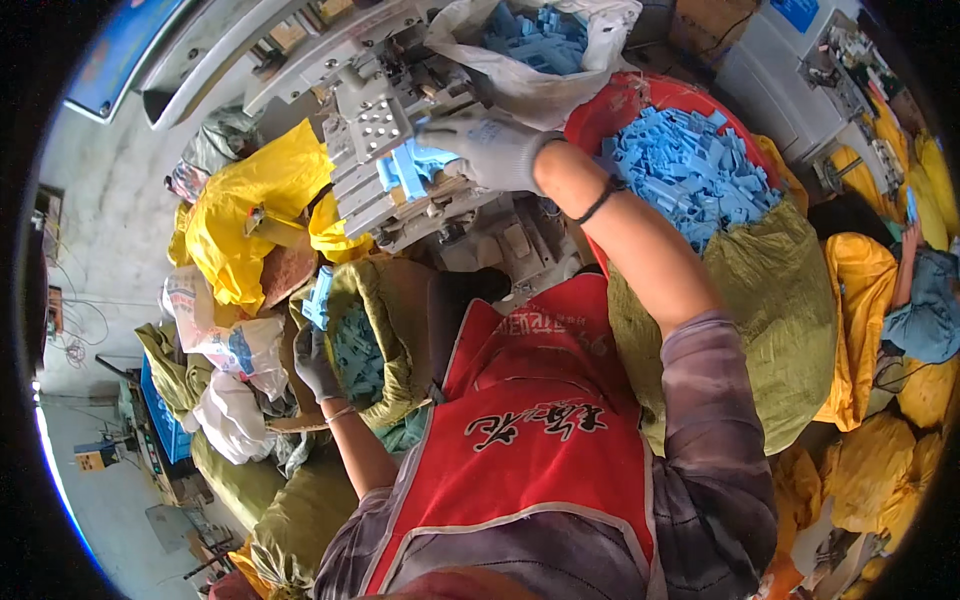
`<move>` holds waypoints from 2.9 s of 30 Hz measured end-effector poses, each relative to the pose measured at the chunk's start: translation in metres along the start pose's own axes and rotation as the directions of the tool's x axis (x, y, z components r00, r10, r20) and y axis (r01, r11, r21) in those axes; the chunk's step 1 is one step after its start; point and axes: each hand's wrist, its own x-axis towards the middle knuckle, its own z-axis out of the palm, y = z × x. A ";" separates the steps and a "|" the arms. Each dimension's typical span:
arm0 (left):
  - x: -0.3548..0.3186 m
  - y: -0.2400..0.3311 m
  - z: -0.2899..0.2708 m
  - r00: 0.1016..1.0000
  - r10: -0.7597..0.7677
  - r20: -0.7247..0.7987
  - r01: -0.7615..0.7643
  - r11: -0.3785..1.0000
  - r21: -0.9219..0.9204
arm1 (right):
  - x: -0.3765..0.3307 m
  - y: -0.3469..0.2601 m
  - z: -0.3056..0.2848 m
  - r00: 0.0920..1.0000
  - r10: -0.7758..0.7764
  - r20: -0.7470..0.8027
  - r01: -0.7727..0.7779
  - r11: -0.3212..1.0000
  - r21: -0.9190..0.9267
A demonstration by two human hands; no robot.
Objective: The person puts on gloves, cleans a machine component with tape, and presses buttons on the control panel. The person then loads toy gun parts onto the machine to stamp them, places the stamped parts into containers, and covers a basin of parts with a sack.
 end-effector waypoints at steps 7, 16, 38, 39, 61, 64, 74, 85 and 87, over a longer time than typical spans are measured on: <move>-0.002 -0.058 -0.049 0.999 0.033 -0.015 -0.025 0.925 0.379 | -0.134 0.043 0.002 0.859 0.359 -0.366 -0.348 0.932 0.096; -0.002 -0.045 0.058 0.978 -0.062 0.200 0.000 0.955 0.298 | -0.300 0.136 0.043 0.498 0.847 0.185 -0.854 0.516 -0.062; -0.037 0.016 0.137 0.808 -0.059 0.586 -0.298 0.817 0.493 | -0.341 0.375 0.055 0.094 0.990 -0.106 -0.995 0.098 0.031; -0.038 0.013 0.134 0.803 -0.033 0.595 -0.287 0.854 0.435 | -0.336 0.360 0.061 0.087 0.993 -0.079 -0.996 0.089 0.023; -0.011 0.124 0.082 0.878 0.344 0.332 -0.415 0.893 0.172 | -0.262 0.148 0.002 0.497 0.861 0.112 -0.675 0.465 -0.573; 0.010 0.160 0.091 0.815 0.503 0.289 -0.557 0.818 0.146 | -0.261 0.126 -0.026 0.572 0.818 0.054 -0.707 0.525 -0.474; 0.072 0.205 0.163 0.519 0.679 0.520 -0.792 0.610 -0.007 | -0.231 0.048 -0.075 0.611 0.780 -0.138 -0.484 0.505 0.715; 0.075 0.200 0.171 0.615 0.595 0.518 -0.645 0.757 -0.104 | -0.215 0.020 0.037 0.225 0.944 -0.242 0.302 0.169 0.938; 0.072 0.203 0.169 0.616 0.566 0.547 -0.632 0.770 -0.085 | -0.218 0.012 0.058 0.211 0.960 -0.183 0.374 0.094 0.923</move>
